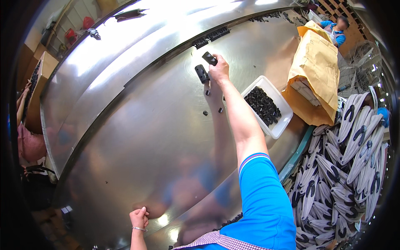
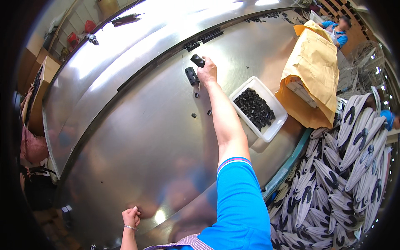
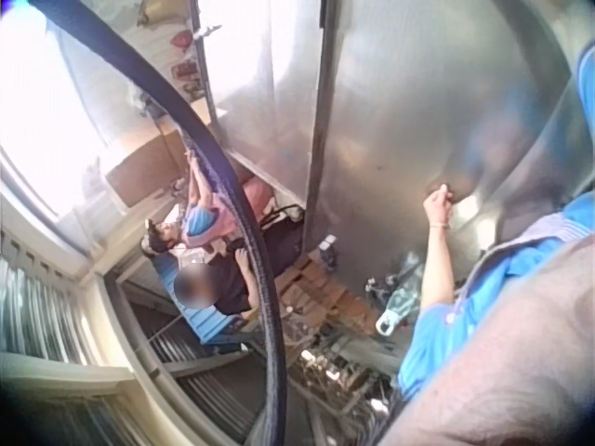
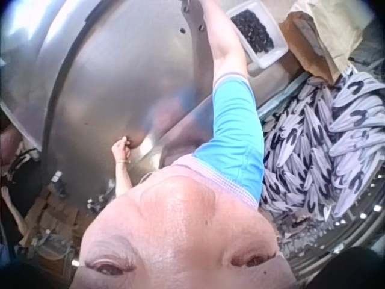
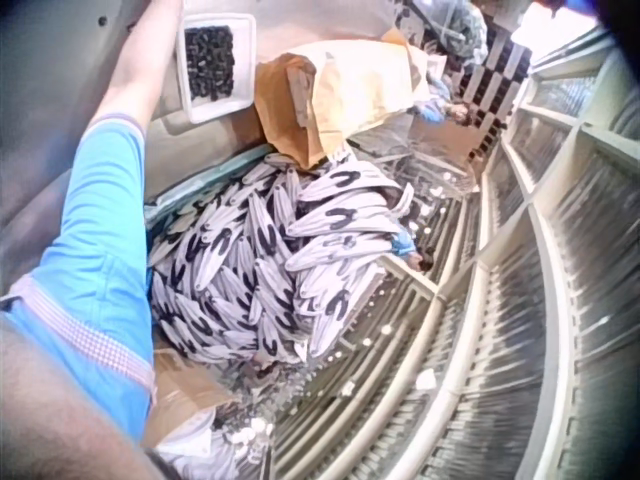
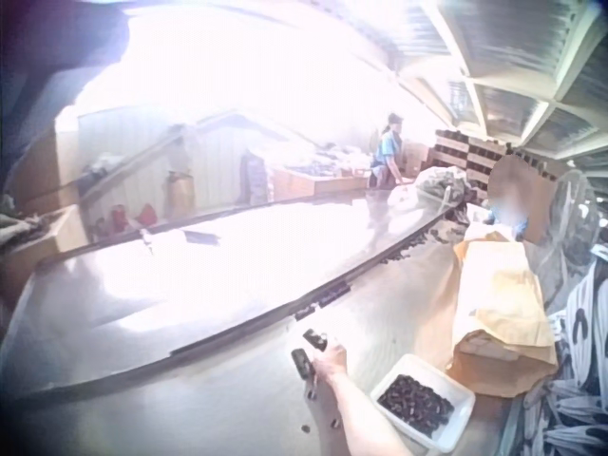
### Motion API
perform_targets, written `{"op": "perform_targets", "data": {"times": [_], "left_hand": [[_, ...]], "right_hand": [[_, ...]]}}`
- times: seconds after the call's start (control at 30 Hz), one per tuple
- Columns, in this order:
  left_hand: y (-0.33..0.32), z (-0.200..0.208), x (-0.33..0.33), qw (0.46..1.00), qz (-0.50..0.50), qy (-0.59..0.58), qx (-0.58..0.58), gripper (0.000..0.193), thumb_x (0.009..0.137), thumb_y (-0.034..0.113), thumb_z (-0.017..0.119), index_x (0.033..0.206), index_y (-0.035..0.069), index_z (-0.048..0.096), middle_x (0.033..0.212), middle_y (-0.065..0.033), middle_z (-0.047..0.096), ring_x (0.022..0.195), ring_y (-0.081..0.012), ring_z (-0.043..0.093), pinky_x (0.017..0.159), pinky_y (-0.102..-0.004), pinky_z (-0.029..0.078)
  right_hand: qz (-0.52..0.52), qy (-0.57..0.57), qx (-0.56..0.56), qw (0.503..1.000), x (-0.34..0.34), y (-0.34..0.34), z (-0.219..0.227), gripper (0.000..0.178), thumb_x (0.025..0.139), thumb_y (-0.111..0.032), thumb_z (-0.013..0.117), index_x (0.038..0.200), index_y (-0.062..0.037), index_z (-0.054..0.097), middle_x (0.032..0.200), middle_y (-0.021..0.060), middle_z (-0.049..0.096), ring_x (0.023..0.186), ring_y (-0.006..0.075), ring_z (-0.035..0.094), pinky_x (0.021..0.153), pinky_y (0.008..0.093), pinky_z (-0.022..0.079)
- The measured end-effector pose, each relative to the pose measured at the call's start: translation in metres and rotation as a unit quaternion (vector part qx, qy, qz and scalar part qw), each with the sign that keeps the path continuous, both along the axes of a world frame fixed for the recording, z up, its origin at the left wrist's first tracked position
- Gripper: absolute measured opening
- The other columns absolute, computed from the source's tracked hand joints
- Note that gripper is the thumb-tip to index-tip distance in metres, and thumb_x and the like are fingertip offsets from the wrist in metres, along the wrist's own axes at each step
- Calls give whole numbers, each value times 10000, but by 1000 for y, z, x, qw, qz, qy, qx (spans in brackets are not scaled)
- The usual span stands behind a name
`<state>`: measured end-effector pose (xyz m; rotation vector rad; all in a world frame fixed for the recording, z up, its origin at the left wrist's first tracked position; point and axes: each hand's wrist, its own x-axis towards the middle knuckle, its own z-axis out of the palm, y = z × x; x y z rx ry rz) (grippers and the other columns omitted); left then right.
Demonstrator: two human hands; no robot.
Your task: The person moves a cardboard box, then works at a metal table sorting small black plastic parts. They pick up and inspect two cylindrical black components, walk around the room, and return to the table to continue sorting the small parts into a white tray.
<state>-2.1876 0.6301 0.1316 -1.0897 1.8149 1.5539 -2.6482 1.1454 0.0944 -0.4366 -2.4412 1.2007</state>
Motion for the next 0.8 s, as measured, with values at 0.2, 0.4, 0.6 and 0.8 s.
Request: {"op": "perform_targets", "data": {"times": [0.2,0.4,0.6,0.8], "left_hand": [[2,0,-3,1000,7,-24,-16,379,937,175,623,624,-31,562,404,-26,398,281,-109,321,289,-269,221],[5,3,-1,999,22,-41,-26,374,931,157,619,614,-35,569,398,-30,409,279,-110,329,291,-270,225],[-13,-14,2,998,1,-65,-16,331,922,190,638,674,-27,603,448,-47,464,325,-111,378,320,-271,282],[11,9,-8,989,64,-117,-66,302,903,229,688,694,15,641,454,14,440,334,-63,321,334,-248,189]], "right_hand": [[-2,40,140,989,-50,20,-16,555,727,-133,602,1280,-88,579,1278,191,575,1204,351,533,1058,396,420],[-36,54,76,995,-109,39,-54,824,755,-265,774,1452,-98,368,1484,276,305,1399,411,280,1171,439,247],[-112,93,192,971,-152,81,-65,787,824,-425,698,1481,-159,355,1542,231,251,1446,394,209,1180,481,213],[-75,-75,288,952,-189,107,-57,572,920,-567,396,1417,-302,497,1584,65,286,1485,284,177,1181,519,171]]}}
